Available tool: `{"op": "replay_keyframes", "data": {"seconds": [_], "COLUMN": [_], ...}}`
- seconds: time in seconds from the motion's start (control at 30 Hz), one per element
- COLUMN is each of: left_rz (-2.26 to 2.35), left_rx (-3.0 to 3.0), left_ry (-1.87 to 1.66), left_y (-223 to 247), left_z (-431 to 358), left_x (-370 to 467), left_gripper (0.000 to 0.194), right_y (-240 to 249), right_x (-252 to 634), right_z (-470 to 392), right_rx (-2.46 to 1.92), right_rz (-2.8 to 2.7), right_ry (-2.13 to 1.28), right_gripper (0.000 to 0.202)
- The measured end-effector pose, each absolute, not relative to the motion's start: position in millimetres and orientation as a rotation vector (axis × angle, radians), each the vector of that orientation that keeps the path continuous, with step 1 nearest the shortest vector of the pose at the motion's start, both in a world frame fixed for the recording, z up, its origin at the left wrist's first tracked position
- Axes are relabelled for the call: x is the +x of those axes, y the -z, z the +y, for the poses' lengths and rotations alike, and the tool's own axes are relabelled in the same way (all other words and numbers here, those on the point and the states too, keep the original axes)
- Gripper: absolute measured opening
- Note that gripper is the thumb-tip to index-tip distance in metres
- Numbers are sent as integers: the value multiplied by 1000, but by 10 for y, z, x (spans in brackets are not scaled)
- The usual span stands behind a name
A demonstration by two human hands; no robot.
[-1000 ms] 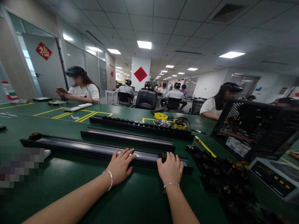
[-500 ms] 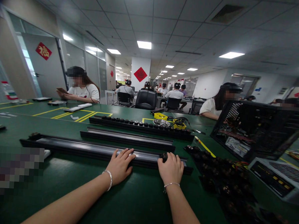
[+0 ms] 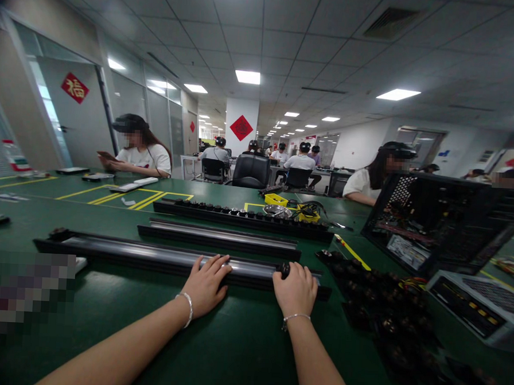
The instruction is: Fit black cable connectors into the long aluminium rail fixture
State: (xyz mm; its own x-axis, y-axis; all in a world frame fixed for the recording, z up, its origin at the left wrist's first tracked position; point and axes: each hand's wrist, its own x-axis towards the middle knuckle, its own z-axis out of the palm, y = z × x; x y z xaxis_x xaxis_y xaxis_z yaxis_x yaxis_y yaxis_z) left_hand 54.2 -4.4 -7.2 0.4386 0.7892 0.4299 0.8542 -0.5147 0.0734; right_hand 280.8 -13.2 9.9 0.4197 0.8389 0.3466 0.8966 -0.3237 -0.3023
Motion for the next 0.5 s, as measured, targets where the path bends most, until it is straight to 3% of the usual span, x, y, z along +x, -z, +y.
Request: {"op": "replay_keyframes", "data": {"seconds": [0.5], "left_rz": [-1457], "left_rx": [-2532], "left_ry": [626], "left_y": [69], "left_z": [-40], "left_x": [539], "left_gripper": [37], "right_y": [-106], "right_x": [2816], "right_z": [-140], "right_rx": [-2203], "right_rz": [-1467], "right_ry": [180], "right_gripper": [49]}}
